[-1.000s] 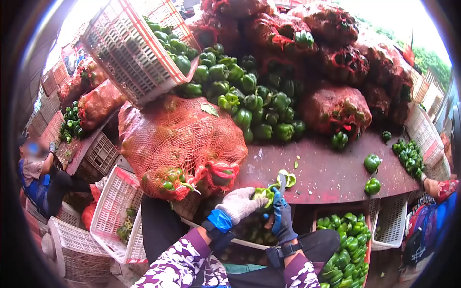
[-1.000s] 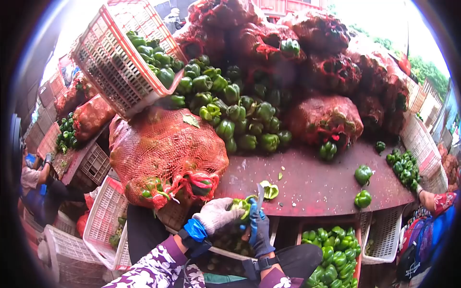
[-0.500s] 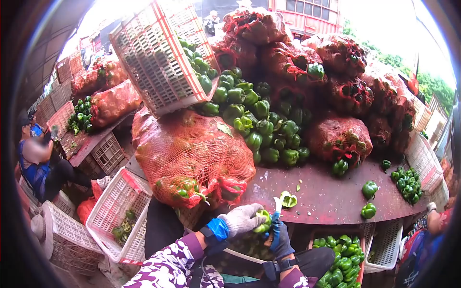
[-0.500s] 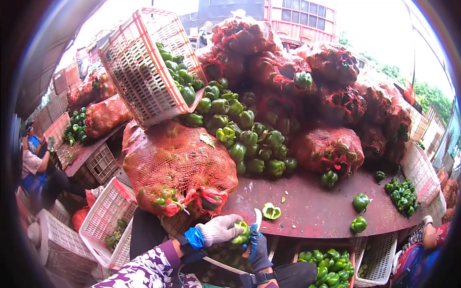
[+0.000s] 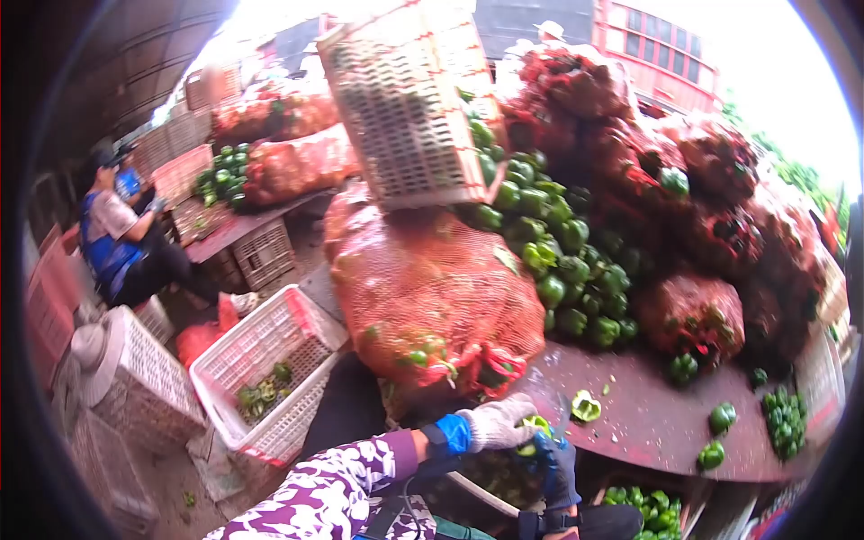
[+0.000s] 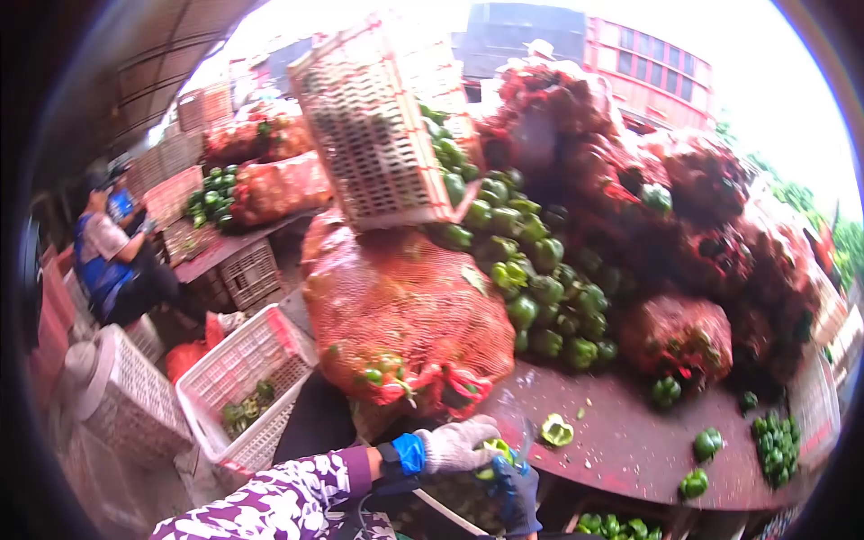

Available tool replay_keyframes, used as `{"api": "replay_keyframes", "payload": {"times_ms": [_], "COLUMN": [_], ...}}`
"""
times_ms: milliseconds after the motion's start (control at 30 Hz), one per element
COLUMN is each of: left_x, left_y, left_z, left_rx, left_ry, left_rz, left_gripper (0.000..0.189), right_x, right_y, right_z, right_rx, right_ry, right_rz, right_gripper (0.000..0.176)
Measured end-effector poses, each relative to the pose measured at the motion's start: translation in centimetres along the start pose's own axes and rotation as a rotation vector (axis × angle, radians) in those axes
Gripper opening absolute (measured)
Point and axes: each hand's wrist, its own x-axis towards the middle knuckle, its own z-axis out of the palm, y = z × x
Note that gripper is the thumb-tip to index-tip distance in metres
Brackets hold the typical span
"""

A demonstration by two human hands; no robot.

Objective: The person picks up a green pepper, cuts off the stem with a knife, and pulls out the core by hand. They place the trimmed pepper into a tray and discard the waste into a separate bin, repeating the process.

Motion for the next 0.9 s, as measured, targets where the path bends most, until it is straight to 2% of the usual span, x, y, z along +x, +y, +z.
{"api": "replay_keyframes", "payload": {"times_ms": [67,167,200,233,333,433,500,567,667,700,767,900], "left_x": [-0.1,0.3,0.0,0.0,-0.6,-1.0,-2.5,-2.4,-3.8,-3.2,-1.7,-1.9], "left_y": [-0.8,-2.9,-1.9,-1.7,-0.5,0.3,1.8,0.0,0.1,-1.0,-4.5,-5.8], "left_z": [-0.1,1.4,0.6,0.4,0.2,0.5,-0.6,0.4,-0.3,0.5,3.1,4.1], "left_rx": [-0.060,-0.035,-0.036,-0.023,-0.012,-0.033,-0.168,-0.229,-0.305,-0.280,-0.353,-0.575], "left_ry": [-0.082,-0.046,-0.076,-0.083,0.093,0.186,0.149,0.140,-0.010,-0.064,-0.110,-0.069], "left_rz": [-0.069,-0.100,-0.150,-0.189,-0.218,-0.268,-0.235,-0.139,-0.220,-0.279,-0.141,-0.139], "left_gripper": [0.039,0.048,0.055,0.059,0.064,0.064,0.059,0.058,0.061,0.076,0.078,0.070], "right_x": [-1.0,-1.2,-1.5,-1.5,-0.9,-0.6,-0.4,-0.3,0.1,0.3,0.5,0.7], "right_y": [-0.8,-0.6,-1.1,-1.3,-2.0,-2.4,-2.8,-3.1,-3.7,-4.0,-4.4,-4.7], "right_z": [1.1,1.4,1.7,1.9,2.4,3.1,3.9,4.8,6.6,7.3,8.9,11.3], "right_rx": [-0.057,-0.058,0.152,0.175,0.077,0.017,-0.010,-0.037,-0.068,-0.081,-0.103,-0.134], "right_ry": [0.015,-0.064,-0.111,-0.123,-0.148,-0.169,-0.185,-0.195,-0.212,-0.216,-0.218,-0.221], "right_rz": [-0.092,-0.136,-0.005,0.023,0.002,-0.001,0.005,0.014,0.025,0.028,0.043,0.055], "right_gripper": [0.033,0.040,0.045,0.044,0.044,0.044,0.044,0.044,0.045,0.045,0.045,0.046]}}
